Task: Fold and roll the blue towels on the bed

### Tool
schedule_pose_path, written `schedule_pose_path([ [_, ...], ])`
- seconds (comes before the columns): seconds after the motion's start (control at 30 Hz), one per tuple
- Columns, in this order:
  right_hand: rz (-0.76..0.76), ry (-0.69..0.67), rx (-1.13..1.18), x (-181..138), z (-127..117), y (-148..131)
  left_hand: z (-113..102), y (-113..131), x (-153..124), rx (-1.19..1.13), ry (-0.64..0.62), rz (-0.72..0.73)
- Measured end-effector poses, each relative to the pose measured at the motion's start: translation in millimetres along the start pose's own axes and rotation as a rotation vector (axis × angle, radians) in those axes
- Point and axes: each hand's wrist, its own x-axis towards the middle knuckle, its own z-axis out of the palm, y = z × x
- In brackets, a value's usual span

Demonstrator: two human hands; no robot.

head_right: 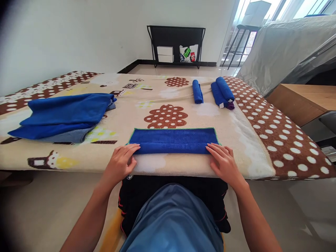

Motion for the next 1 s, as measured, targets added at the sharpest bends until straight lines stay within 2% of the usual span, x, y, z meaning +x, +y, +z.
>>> schedule_pose_path([
  [0.23, 0.098, 0.169, -0.113, 24.0, 23.7, -9.9, 19.5, 1.7, 16.6, 0.057, 0.069, -0.084],
  [0.37, 0.161, 0.208, -0.131, 38.0, 35.7, -7.8, 27.8, -0.5, 28.6, 0.065, 0.103, -0.124],
  [0.6, 0.212, 0.125, -0.167, 56.4, 41.0, -2.6, 34.2, -3.5, 43.3, 0.096, 0.014, -0.185],
  [0.77, 0.191, 0.054, -0.204, 65.9, 37.4, -1.3, 29.3, -4.7, 50.5, 0.096, -0.060, -0.204],
  [1.0, 0.160, -0.034, -0.145, 50.1, 20.1, -6.8, 9.2, -5.0, 32.7, 0.045, -0.123, -0.163],
])
